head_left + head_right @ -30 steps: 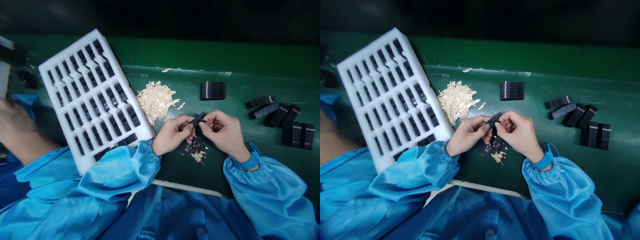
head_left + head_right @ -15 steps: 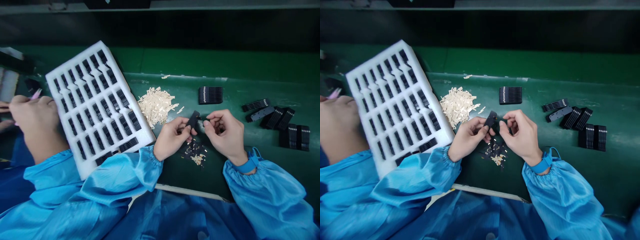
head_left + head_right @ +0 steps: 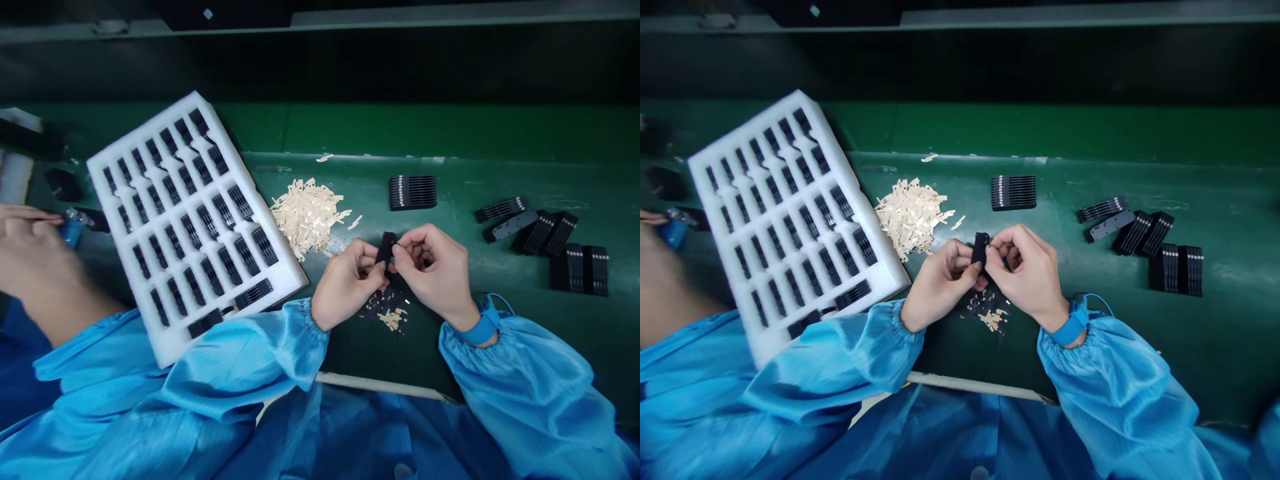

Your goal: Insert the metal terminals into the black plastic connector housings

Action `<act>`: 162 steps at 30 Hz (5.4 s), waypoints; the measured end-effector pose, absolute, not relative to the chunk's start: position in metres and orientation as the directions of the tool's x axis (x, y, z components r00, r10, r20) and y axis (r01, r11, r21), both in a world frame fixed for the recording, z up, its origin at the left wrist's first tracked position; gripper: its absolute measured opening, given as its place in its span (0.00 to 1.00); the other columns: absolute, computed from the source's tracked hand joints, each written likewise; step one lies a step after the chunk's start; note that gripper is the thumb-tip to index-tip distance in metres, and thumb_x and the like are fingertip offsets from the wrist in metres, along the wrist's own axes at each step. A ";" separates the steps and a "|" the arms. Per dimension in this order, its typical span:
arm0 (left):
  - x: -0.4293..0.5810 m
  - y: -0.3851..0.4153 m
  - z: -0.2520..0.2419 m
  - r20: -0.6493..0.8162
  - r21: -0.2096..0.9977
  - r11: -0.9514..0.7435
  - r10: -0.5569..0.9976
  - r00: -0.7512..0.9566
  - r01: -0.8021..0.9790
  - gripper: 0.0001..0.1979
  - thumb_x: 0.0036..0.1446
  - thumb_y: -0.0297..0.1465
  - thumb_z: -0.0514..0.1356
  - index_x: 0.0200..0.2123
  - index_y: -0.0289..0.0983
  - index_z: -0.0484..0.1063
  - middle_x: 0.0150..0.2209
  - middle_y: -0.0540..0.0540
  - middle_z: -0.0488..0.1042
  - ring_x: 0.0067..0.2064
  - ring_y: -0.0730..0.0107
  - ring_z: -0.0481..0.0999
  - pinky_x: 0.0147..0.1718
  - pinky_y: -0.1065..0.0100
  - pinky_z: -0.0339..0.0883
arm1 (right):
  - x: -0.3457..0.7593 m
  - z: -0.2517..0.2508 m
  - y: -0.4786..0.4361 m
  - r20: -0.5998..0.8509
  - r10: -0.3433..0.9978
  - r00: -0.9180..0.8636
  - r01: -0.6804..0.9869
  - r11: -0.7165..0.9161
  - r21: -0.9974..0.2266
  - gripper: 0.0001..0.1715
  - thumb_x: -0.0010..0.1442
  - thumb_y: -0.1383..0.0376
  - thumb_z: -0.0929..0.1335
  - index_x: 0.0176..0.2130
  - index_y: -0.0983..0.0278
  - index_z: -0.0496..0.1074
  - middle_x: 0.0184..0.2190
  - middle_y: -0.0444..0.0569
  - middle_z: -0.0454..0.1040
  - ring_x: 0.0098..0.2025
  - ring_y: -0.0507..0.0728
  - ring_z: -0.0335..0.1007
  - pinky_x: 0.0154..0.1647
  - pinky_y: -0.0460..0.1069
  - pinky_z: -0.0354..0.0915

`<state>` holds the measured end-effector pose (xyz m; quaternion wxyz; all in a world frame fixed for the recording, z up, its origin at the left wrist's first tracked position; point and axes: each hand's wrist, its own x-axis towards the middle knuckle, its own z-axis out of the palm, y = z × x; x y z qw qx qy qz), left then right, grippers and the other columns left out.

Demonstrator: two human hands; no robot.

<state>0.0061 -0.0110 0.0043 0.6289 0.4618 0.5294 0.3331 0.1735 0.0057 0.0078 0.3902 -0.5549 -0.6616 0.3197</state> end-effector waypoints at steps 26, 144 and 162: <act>0.006 -0.018 0.003 -0.185 0.966 0.140 0.962 0.200 0.219 0.05 0.64 0.31 0.60 0.42 0.37 0.69 0.33 0.47 0.81 0.35 0.71 0.82 0.34 0.73 0.74 | 0.169 0.009 0.005 -0.004 1.000 -0.020 0.281 0.002 -0.960 0.08 0.58 0.69 0.70 0.30 0.60 0.66 0.20 0.38 0.65 0.20 0.49 0.60 0.21 0.46 0.58; -0.012 -0.003 0.009 -0.355 0.647 0.706 0.613 0.706 -0.288 0.11 0.65 0.37 0.60 0.40 0.33 0.72 0.23 0.54 0.62 0.19 0.80 0.65 0.17 0.77 0.61 | 0.171 0.013 -0.003 -0.274 0.900 -0.339 -0.453 -0.411 -0.791 0.16 0.64 0.54 0.71 0.32 0.63 0.75 0.22 0.39 0.63 0.20 0.46 0.52 0.21 0.46 0.52; -0.008 -0.006 0.014 -0.285 0.951 0.308 0.878 0.383 0.002 0.18 0.67 0.42 0.55 0.49 0.33 0.72 0.26 0.53 0.68 0.24 0.77 0.70 0.25 0.73 0.67 | 0.180 0.006 0.002 -0.023 0.997 -0.072 0.174 -0.011 -0.985 0.14 0.65 0.56 0.69 0.45 0.62 0.77 0.30 0.46 0.75 0.29 0.52 0.68 0.29 0.48 0.66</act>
